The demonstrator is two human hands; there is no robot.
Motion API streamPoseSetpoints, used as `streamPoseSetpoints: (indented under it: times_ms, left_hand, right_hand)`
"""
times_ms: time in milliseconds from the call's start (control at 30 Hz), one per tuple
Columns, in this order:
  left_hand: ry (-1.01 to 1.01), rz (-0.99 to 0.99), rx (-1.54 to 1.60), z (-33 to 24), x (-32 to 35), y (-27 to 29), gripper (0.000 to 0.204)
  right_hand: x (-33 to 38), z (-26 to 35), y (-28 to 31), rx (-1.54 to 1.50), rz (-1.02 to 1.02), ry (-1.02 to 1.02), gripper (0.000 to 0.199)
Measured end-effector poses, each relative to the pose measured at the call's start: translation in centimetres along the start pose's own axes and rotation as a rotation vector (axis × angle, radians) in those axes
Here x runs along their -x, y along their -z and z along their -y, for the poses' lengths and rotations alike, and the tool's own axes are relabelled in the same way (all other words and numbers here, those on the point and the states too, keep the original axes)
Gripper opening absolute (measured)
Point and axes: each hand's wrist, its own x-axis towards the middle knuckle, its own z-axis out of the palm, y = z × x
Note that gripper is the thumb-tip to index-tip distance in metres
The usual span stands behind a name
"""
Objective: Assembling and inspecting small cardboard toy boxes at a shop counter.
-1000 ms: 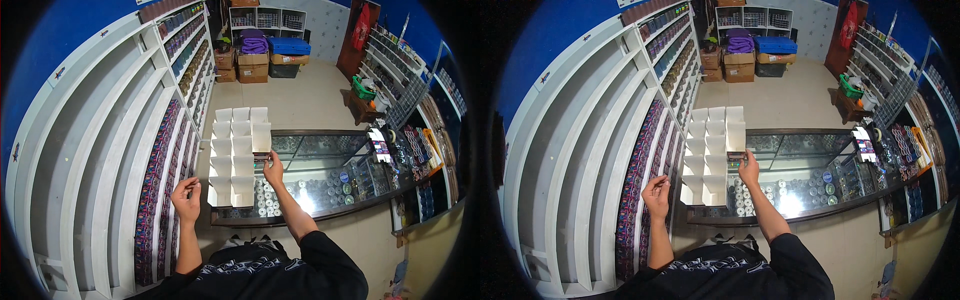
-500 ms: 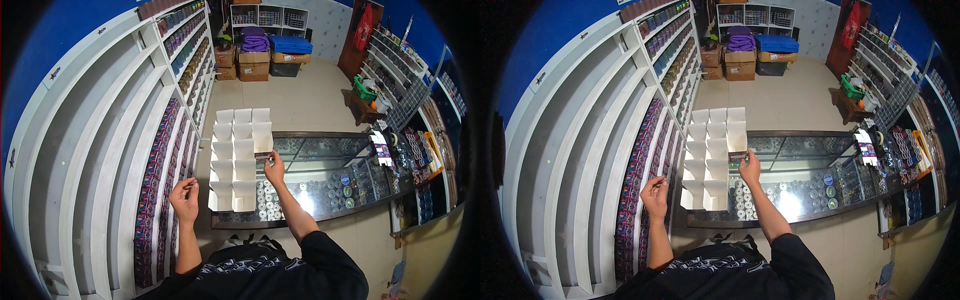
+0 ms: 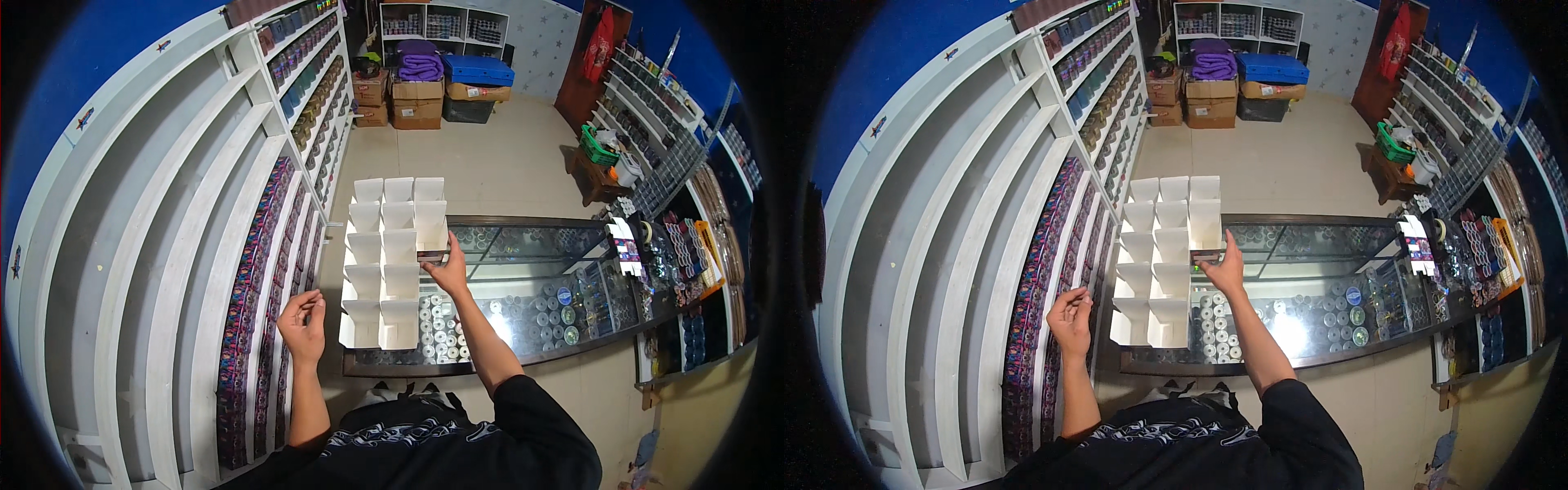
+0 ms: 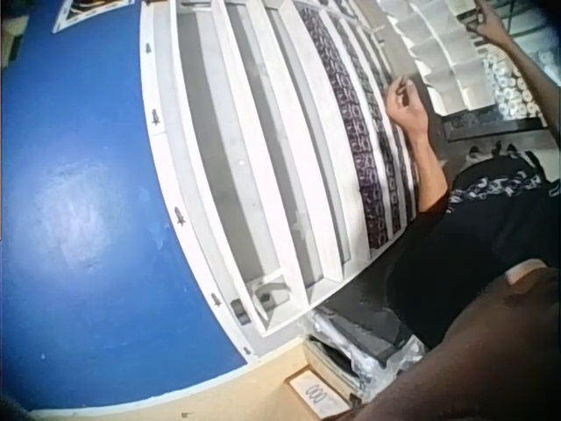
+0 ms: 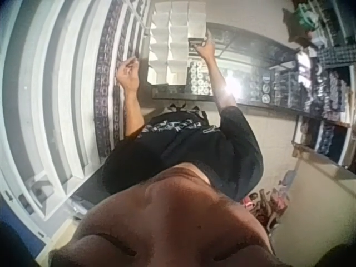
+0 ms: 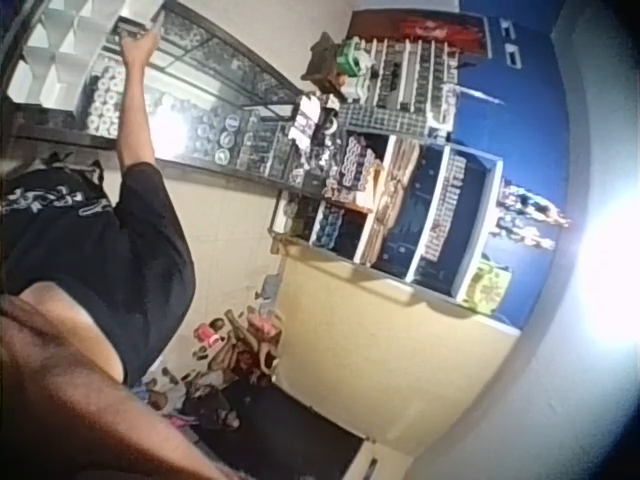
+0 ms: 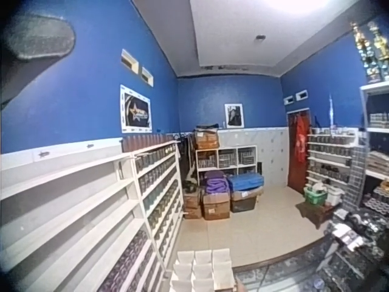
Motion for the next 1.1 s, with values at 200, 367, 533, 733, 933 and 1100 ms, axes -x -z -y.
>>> streamPoseSetpoints:
  times_ms: [200, 367, 533, 733, 933, 1100]
  left_hand:
    - [0.019, -0.027, -0.006, -0.4, 0.1, 0.1, 0.014]
    - [0.031, -0.035, -0.013, -0.4, 0.1, 0.2, 0.014]
    - [0.026, -0.030, -0.015, -0.1, 0.1, 0.2, 0.014]
    - [0.029, -0.043, -0.019, -0.1, 0.2, 0.6, 0.014]
    - [0.043, -0.034, -0.003, -0.3, 0.0, 0.6, 0.015]
    - [0.031, -0.054, 0.013, -0.8, -0.2, 1.2, 0.014]
  right_hand:
    - [-0.9, 0.1, 0.1, -0.051, 0.126, -0.055, 0.098]
    - [-1.0, 0.2, 0.0, -0.007, 0.146, -0.105, 0.093]
    - [-1.2, -0.2, -0.1, -0.035, 0.175, -0.139, 0.092]
    - [-1.3, 1.3, 0.0, -0.082, 0.206, -0.171, 0.097]
    - [-0.2, -1.4, 0.6, -0.152, 0.106, -0.125, 0.098]
    - [3.4, -1.3, 3.4, -0.371, -0.018, -0.365, 0.072]
